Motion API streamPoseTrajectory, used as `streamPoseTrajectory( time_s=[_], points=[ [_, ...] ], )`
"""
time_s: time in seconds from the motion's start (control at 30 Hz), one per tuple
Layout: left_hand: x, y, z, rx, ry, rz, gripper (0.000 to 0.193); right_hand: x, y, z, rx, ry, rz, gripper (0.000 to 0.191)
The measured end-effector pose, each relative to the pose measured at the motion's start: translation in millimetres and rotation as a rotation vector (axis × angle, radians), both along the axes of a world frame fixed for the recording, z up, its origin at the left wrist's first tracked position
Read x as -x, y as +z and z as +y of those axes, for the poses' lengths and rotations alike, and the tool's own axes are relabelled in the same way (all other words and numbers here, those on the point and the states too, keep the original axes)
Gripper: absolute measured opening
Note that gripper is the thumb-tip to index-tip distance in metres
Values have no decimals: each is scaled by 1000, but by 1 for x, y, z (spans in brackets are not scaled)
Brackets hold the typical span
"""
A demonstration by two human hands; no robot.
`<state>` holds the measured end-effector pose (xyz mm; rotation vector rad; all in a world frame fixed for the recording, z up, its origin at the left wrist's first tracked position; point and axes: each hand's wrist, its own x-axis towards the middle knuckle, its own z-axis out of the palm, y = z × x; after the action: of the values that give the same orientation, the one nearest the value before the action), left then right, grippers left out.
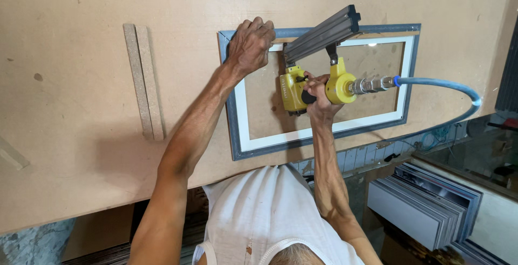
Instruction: The person assembles rectangular wooden frames by placing thin wooden strips along the edges of a frame base and securing them with a pneumatic nail gun. The person repeatedly picks up strips, aligns them, and nails them in place, then stacks completed frames on a nearby pile.
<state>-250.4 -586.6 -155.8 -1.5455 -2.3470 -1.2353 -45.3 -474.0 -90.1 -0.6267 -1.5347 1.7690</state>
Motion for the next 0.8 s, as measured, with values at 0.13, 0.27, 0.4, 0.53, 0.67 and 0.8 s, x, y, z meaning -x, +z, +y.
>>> streamPoseTrajectory(
  time_s=[0.13,0.27,0.4,0.53,0.67,0.8],
  points=[
    [-3,-13,4,10,-4,-8,13,-10,-8,3,20,-11,-10,12],
    [-2,-17,11,149,2,-26,25,-22,-19,9,-25,-5,7,11],
    [-2,-2,-14,80,73,109,28,-29,-29,21,16,30,80,13],
    [-26,26,-109,-16,567,65,24,-42,-28,47,65,110,57,22],
    [-61,37,-202,201,1216,156,37,-46,-23,75,21,259,70,19],
    [-77,48,-211,288,1375,56,21,-37,-18,86,-27,328,61,17]
  ],
)
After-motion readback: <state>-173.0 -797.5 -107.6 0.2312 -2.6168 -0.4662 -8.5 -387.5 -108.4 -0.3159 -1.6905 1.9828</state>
